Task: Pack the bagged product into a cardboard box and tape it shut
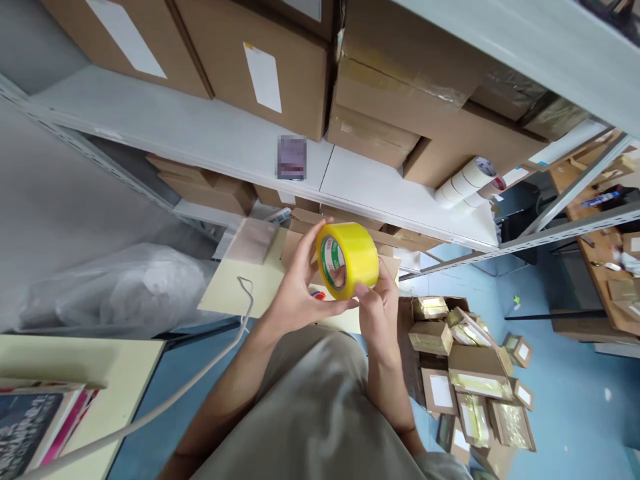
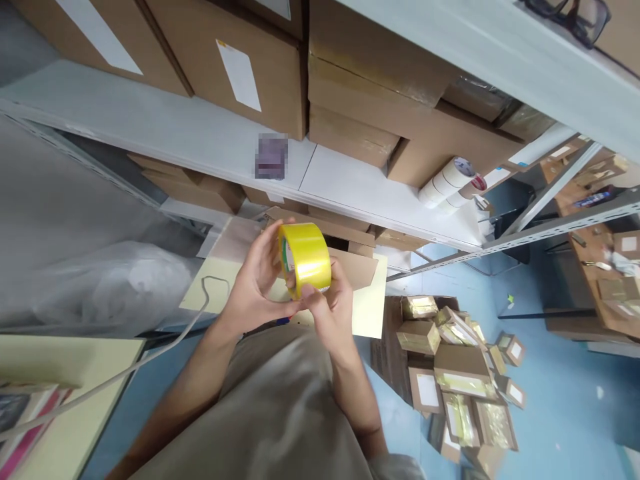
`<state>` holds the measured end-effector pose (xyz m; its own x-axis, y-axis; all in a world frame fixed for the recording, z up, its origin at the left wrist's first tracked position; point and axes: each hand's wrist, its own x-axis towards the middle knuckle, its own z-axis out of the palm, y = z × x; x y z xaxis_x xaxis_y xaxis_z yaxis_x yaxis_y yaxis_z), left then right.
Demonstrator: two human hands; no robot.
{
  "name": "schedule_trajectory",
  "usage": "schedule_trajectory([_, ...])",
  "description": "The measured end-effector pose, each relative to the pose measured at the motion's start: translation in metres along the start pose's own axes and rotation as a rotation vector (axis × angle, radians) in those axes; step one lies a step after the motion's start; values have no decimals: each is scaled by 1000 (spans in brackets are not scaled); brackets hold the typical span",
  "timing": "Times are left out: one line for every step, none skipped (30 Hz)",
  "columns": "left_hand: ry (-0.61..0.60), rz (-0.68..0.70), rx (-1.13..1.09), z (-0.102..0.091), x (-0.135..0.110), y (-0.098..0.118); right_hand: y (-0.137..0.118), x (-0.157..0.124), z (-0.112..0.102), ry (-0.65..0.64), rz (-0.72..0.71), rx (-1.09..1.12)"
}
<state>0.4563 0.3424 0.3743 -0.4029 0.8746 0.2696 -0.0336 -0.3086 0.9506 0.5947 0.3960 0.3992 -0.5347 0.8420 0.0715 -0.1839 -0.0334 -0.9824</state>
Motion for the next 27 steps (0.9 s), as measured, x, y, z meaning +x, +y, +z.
schedule_trajectory([5,9,15,-1,0,0,1,0,1,11,13,-10])
schedule_trajectory([7,20,29,-1,-1,-1,1,1,3,21,18,-14])
schedule_trajectory([6,33,42,-1,-1,-2,2,1,3,31,15,-10])
schedule_trajectory([6,49,51,-1,-2,-2,3,1,4,36,10,-3])
schedule_trajectory([6,61,57,-1,-3,-3,4,1,4,37,6,4])
schedule_trajectory([8,68,59,0,-3,-4,4,1,4,35,5,6])
schedule_trajectory([10,69,56,0,-4,-5,5,1,3,29,8,2])
schedule_trajectory([13,65,48,1,-4,-6,5,1,3,22,12,-8])
schedule_trajectory([16,58,34,1,-5,-7,5,0,2,15,18,-19])
schedule_trajectory([18,50,16,1,-5,-9,5,0,2,7,22,-29])
schedule_trajectory([19,42,-4,1,-4,-10,5,-1,1,-4,26,-36])
schedule_trajectory([19,35,-27,0,-4,-12,5,-2,1,-22,30,-39])
schedule_trajectory([15,30,-49,0,-4,-14,4,-3,1,-42,32,-41])
schedule_trajectory([8,25,-71,-1,-3,-15,3,-3,0,-65,33,-46])
schedule_trajectory([-2,22,-91,-2,-3,-16,3,-4,0,-85,29,-53])
schedule_trajectory([-12,20,-110,-3,-2,-17,2,-5,0,-98,22,-64])
schedule_trajectory([-21,18,-127,-4,-1,-17,1,-5,1,-104,13,-77])
schedule_trajectory([-27,15,-139,-5,-1,-17,1,-6,1,-102,2,-89])
schedule_trajectory([-29,9,-147,-6,0,-16,0,-6,2,-97,-10,-94])
schedule_trajectory([-32,2,-150,-7,0,-15,0,-6,2,-92,-20,-93])
schedule_trajectory([-36,-7,-149,-8,1,-15,-1,-7,3,-86,-30,-87])
schedule_trajectory([-43,-20,-146,-9,1,-14,-1,-7,4,-79,-39,-79])
schedule_trajectory([-54,-36,-143,-10,1,-13,-1,-7,5,-71,-47,-77])
schedule_trajectory([-68,-53,-140,-11,0,-13,-2,-7,5,-64,-53,-81])
schedule_trajectory([-80,-69,-138,-12,0,-13,-2,-7,6,-59,-58,-93])
schedule_trajectory([-88,-82,-136,-13,0,-13,-3,-7,6,-59,-62,-109])
schedule_trajectory([-90,-90,-137,-14,0,-14,-3,-6,6,-64,-65,-124])
